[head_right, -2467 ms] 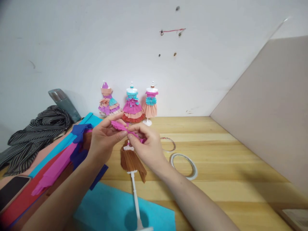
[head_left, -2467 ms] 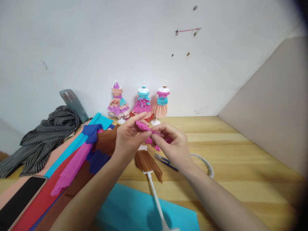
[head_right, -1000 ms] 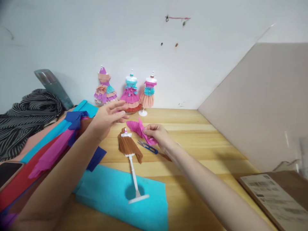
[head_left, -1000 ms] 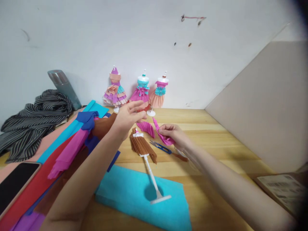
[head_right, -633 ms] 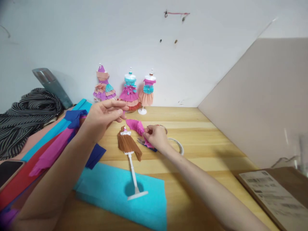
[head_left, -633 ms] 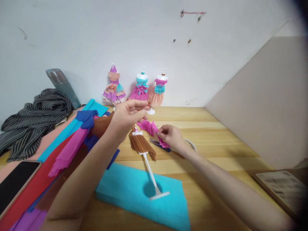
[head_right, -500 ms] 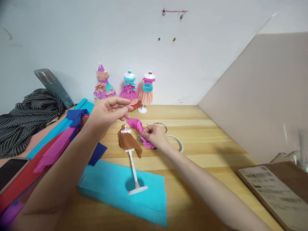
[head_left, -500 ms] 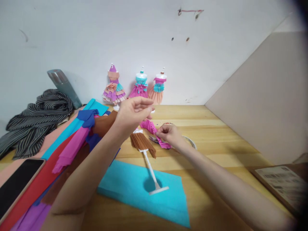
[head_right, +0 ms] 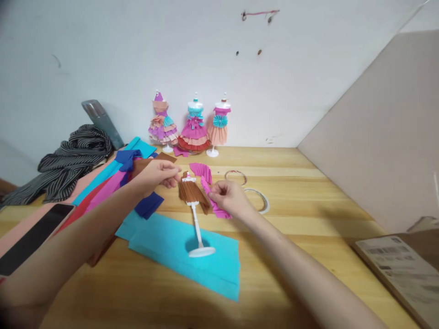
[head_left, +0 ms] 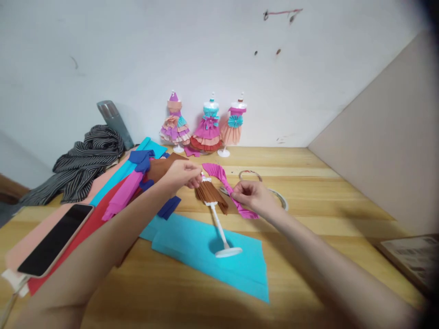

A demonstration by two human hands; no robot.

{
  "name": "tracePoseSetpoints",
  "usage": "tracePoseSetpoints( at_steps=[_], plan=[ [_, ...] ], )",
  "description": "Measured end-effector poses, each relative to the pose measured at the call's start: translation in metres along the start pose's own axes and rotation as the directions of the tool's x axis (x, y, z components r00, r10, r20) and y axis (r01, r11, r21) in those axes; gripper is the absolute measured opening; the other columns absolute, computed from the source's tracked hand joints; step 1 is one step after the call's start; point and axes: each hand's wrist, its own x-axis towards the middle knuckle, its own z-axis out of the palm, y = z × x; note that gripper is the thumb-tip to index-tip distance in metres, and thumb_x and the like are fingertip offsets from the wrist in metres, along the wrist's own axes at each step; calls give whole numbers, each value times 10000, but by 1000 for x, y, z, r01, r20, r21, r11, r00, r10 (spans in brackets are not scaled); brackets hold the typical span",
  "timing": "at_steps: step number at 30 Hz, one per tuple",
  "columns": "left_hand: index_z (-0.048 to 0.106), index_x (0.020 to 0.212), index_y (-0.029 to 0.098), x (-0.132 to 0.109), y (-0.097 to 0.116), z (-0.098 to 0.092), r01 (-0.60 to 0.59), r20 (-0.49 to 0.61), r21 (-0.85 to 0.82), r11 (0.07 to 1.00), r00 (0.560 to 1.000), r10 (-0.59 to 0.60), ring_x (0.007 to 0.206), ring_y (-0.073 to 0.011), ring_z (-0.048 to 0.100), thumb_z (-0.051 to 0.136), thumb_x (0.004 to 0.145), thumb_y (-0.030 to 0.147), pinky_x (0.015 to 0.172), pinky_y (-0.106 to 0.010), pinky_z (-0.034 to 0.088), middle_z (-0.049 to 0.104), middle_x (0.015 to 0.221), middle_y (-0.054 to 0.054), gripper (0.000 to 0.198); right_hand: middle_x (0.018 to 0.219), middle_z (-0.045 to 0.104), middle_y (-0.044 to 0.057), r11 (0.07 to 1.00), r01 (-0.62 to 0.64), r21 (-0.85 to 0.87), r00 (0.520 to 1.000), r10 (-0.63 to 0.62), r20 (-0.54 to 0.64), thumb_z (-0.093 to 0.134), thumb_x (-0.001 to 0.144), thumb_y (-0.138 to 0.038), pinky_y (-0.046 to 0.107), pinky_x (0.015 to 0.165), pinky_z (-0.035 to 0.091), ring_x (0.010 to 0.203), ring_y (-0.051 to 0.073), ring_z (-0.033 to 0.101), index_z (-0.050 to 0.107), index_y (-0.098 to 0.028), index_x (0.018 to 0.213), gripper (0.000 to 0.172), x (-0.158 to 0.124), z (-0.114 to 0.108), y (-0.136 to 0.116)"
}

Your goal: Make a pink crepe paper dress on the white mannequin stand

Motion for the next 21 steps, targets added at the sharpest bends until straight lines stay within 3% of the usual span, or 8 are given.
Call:
tracePoseSetpoints(
  at_steps=[2,5,9,12,16,19,21],
  plan=[
    [656,704,98,-9,-13,-6,60,-16,2,998,998,-60,441,-93,590,683,753,140,450,-197,441,670,584,-24,70,466,532,-12,998,-11,-67,1000,12,4,647,653,-356,230,442,296,428,110,448,541,-183,554,226,-11,-7,8],
    [659,728,102,-17,-35,-11,141,-49,-11,990,989,-142,447,-117,599,763,677,191,442,-214,431,677,596,-34,146,501,584,3,940,-20,-340,999,33,33,581,734,-293,235,479,321,464,131,508,554,-187,601,172,-28,-15,16],
    [644,746,110,-17,-57,-9,209,-116,-78,975,969,-217,510,-110,603,813,604,182,515,-229,477,677,639,-31,232,682,704,71,704,-11,-710,988,119,102,551,813,-250,256,537,311,620,183,615,667,-175,734,159,-39,-20,16],
    [639,760,106,-14,-63,-5,239,-130,-151,959,957,-259,557,-110,607,825,584,163,577,-237,504,668,650,-33,262,757,729,97,622,4,-783,981,148,122,538,859,-276,268,547,295,681,205,638,720,-179,845,207,-44,-21,9],
    [630,759,111,-13,-65,1,244,-139,-240,940,949,-282,578,-106,612,821,607,164,591,-225,494,665,670,-36,250,738,713,79,744,52,-667,989,53,136,511,871,-278,269,556,317,637,190,609,730,-171,918,248,-53,-19,2],
    [627,733,115,-14,-67,6,236,-156,-284,929,945,-288,573,-97,605,807,635,154,592,-217,487,660,665,-32,209,668,674,52,869,110,-483,975,1,223,548,830,-275,263,540,329,591,173,563,726,-160,813,213,-58,-12,3],
    [626,713,111,-12,-68,9,231,-175,-302,925,940,-292,561,-88,598,782,655,116,597,-212,487,655,645,-27,166,658,667,46,936,97,-338,978,-27,205,581,796,-267,261,537,347,591,167,553,715,-155,763,178,-54,-7,4]
  ],
)
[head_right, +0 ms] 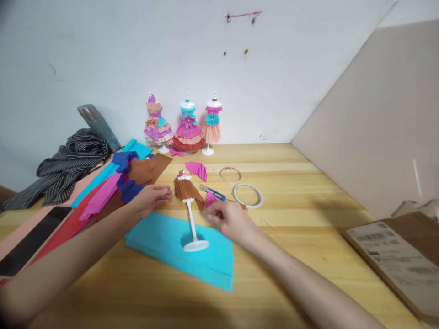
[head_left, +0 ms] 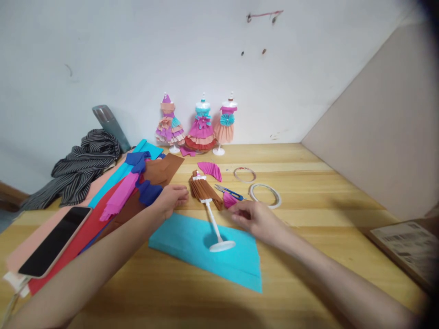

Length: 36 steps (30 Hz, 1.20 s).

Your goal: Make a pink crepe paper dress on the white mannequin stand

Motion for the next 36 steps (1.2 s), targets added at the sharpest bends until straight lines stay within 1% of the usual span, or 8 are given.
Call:
tracePoseSetpoints(
  at_steps=[3,5,7,12,16,20,27,36],
  plan=[
    [622,679,106,4,2,4,-1,-32,-18,1000,999,1,535,-83,591,750,663,63,584,-207,482,648,608,-21,136,702,690,40,926,-59,373,995,85,-53,629,742,-251,254,566,414,605,149,572,710,-147,814,150,17,-1,0],
    [617,652,104,8,4,6,10,-41,-22,1000,999,-11,503,-86,580,751,651,52,553,-210,472,642,581,-23,143,637,664,12,800,-162,578,981,194,7,651,713,-235,230,532,417,544,118,550,698,-144,854,174,34,-5,0],
    [618,637,100,10,5,8,26,-41,-24,999,999,-27,473,-85,566,756,647,57,521,-209,460,638,564,-25,145,526,603,-24,712,-274,647,955,282,94,659,702,-210,203,448,362,441,86,481,684,-139,881,195,51,-7,4],
    [638,628,92,13,3,12,62,-14,-24,998,998,-62,450,-73,546,782,670,148,465,-190,429,632,556,-24,160,414,546,-43,717,-395,574,917,347,198,660,699,-150,180,320,242,302,53,363,671,-123,813,117,89,-2,19],
    [646,613,88,18,3,14,103,19,-13,995,995,-103,463,-73,555,795,687,221,453,-184,431,631,571,-30,213,530,648,-21,765,-412,495,911,346,223,655,678,-93,164,292,261,308,44,431,666,-136,719,60,108,1,21],
    [666,637,81,26,6,16,154,38,13,988,987,-154,460,-80,562,804,694,264,448,-189,445,645,582,-49,237,474,594,-40,803,-395,447,917,318,239,636,697,-88,150,306,262,309,31,422,639,-136,587,120,122,4,13],
    [696,652,69,29,8,15,197,69,41,979,977,-200,472,-83,575,789,722,259,449,-184,452,659,596,-62,223,440,538,-51,829,-375,414,923,294,249,613,738,-112,160,315,260,303,32,401,600,-141,540,200,130,8,13],
    [719,669,67,26,7,18,193,73,40,980,978,-195,478,-73,560,853,618,246,450,-176,444,666,607,-48,230,383,441,-69,819,-388,423,916,291,276,606,777,-178,178,342,259,314,51,397,517,-171,512,280,131,13,11]
  ],
)
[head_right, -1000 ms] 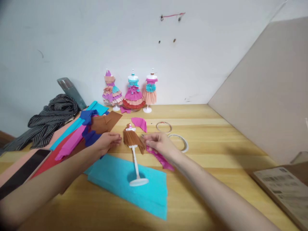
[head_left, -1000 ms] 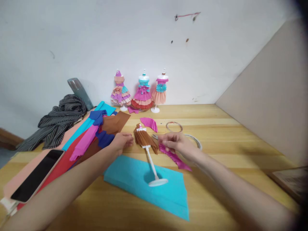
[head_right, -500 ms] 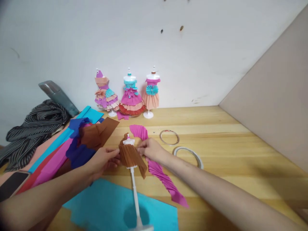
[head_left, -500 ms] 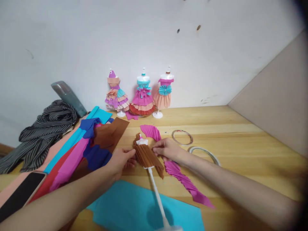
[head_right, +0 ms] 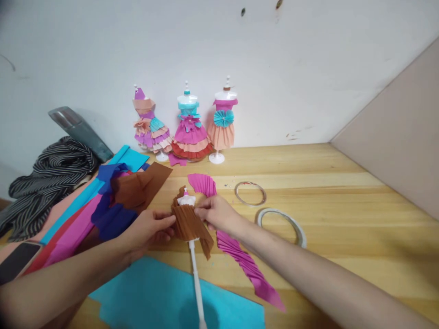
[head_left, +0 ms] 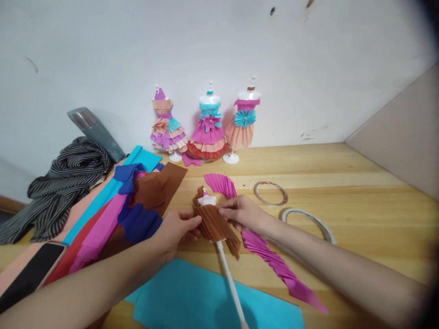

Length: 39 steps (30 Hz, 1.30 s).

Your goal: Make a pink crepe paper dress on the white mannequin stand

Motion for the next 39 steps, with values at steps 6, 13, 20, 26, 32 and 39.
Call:
tracePoseSetpoints(
  at_steps=[6,13,20,26,32,39],
  plan=[
    [738,715,66,2,-4,1,16,60,-7,1000,998,-15,500,-81,581,889,548,286,491,-179,474,688,618,-66,315,351,410,-80,1000,-20,8,1000,20,24,622,764,-174,176,339,229,308,47,362,592,-153,554,213,1,2,0],
    [742,727,67,4,-7,1,27,66,-45,999,998,-24,472,-68,556,877,573,225,459,-171,445,670,591,-50,259,394,437,-72,999,-14,50,999,12,39,625,758,-160,178,323,206,310,31,335,685,-120,642,136,2,5,0],
    [728,674,73,0,-6,5,58,115,-93,994,992,-47,466,-58,545,865,594,200,468,-167,436,661,573,-43,203,388,439,-71,995,-22,94,998,16,63,647,734,-184,187,347,206,323,39,321,687,-120,650,112,-2,5,2],
    [732,712,75,-2,-9,8,69,103,-141,988,993,-55,473,-59,541,875,556,183,469,-174,436,637,571,-17,237,365,417,-82,976,-92,197,993,75,88,677,721,-210,176,340,162,317,34,307,678,-122,685,95,-9,4,-1],
    [728,728,106,-9,-12,9,-6,93,-142,990,995,19,497,-78,543,905,489,246,473,-193,412,623,557,-6,328,428,505,-68,957,-102,272,995,95,40,751,645,-235,188,341,182,320,32,335,677,-134,732,152,-13,5,1],
    [740,686,125,-25,-5,15,-86,94,-118,989,991,97,471,-80,507,881,456,302,492,-219,405,630,549,-15,323,470,523,-58,947,0,321,1000,-6,18,785,586,-308,200,384,213,369,37,355,662,-139,733,256,-29,5,-2]
  ],
)
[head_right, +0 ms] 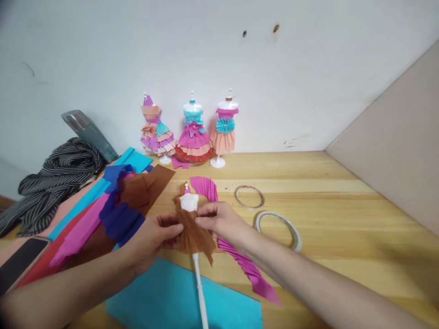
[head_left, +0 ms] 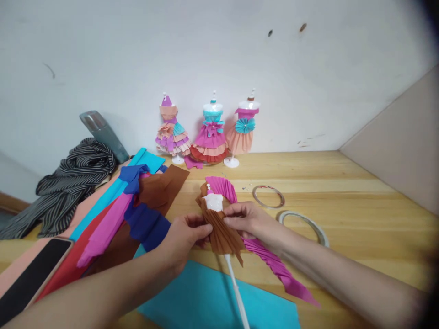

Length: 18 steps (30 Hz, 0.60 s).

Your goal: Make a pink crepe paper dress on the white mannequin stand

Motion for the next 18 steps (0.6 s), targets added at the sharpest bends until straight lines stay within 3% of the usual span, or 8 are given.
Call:
tracePoseSetpoints(
  at_steps=[5,12,18],
  plan=[
    [767,687,136,-16,12,7,-143,37,14,990,989,143,484,-92,504,835,484,254,475,-223,391,630,551,-20,244,646,630,16,988,151,-27,988,-151,-9,785,550,-378,235,494,360,547,111,526,657,-149,727,317,-20,3,-16],
    [784,728,167,-50,43,18,-370,34,29,929,929,369,483,-106,517,818,476,226,459,-232,426,665,593,-23,260,497,427,-55,919,364,-154,925,-375,-52,737,594,-415,242,462,237,463,81,335,609,-176,720,299,-58,12,-52],
    [761,709,158,-76,65,20,-468,88,65,881,883,462,449,-99,499,808,511,223,448,-228,423,614,513,0,213,488,371,-64,852,475,-221,867,-496,-47,706,640,-416,242,459,233,468,87,309,618,-183,761,277,-81,18,-74]
  ],
)
